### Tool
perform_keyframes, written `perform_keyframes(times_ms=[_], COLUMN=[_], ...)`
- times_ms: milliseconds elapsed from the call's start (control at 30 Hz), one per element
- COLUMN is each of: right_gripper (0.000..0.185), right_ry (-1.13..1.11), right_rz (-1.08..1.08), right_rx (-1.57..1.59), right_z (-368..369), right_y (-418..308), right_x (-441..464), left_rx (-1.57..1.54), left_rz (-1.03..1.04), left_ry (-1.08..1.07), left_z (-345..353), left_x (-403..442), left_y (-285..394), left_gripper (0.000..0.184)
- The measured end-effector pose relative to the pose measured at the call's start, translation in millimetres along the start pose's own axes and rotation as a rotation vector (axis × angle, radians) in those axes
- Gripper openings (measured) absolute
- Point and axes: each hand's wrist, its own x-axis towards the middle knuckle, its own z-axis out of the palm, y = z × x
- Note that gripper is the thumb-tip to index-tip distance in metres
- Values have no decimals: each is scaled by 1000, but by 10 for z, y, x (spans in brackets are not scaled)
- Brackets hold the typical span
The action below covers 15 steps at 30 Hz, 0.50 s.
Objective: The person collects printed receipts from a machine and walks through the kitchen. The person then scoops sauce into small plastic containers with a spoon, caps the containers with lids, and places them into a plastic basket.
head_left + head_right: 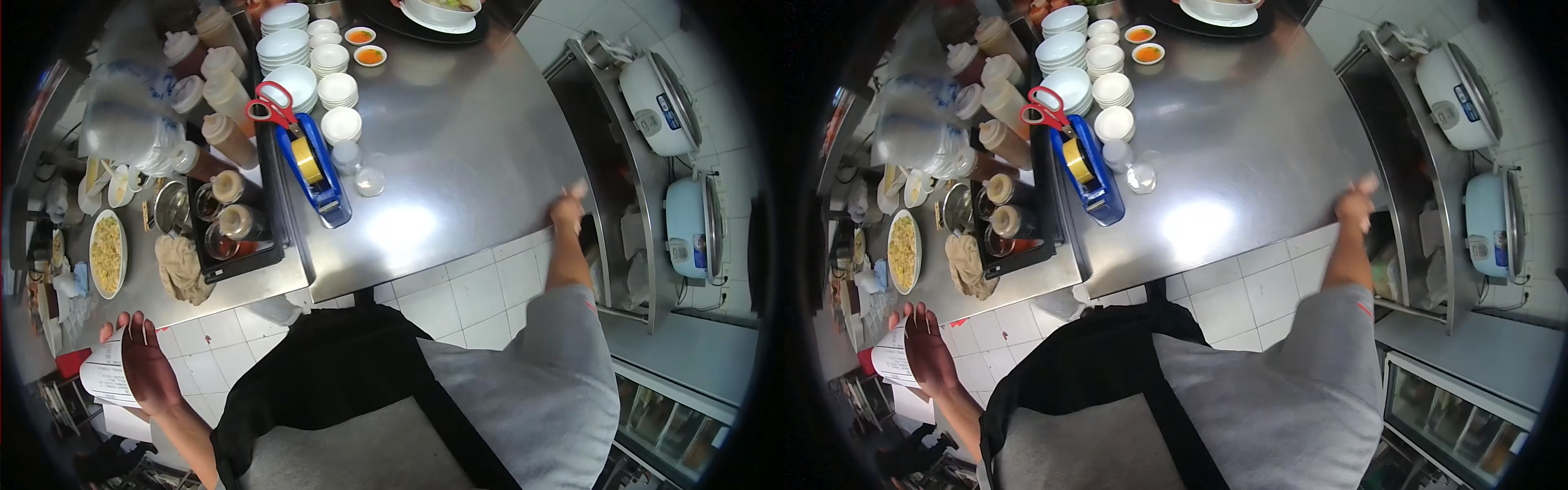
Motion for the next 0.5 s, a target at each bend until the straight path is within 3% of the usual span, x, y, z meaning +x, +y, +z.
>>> perform_keyframes(times_ms=[100,133,167,200,267,367,467,500], right_gripper=[32,30,26,21,26,24,35,47], right_ry=[-215,-244,-157,-190,-159,-211,133,182], right_rz=[-213,-128,-289,-10,-93,-397,-802,-908], right_rx=[-106,-99,109,573,898,1003,673,705], right_z=[242,28,-55,-577,-1059,-1054,-1613,-1758], right_y=[1203,1121,1103,668,-70,-1146,-2104,-2275], right_x=[-174,-393,-542,-994,-1588,-2091,-2772,-2910], left_rx=[64,262,463,800,1050,1223,1441,1560], left_rz=[-4,34,156,294,306,479,455,490], left_ry=[194,344,311,175,90,10,71,69], left_z=[-259,-379,-519,-683,-765,-731,-884,-962], left_x=[-92,-87,-72,-61,-15,-56,-241,-306], left_y=[-5,-49,-105,-125,26,357,608,710], left_gripper=[44,40,38,39,29,23,23,21])
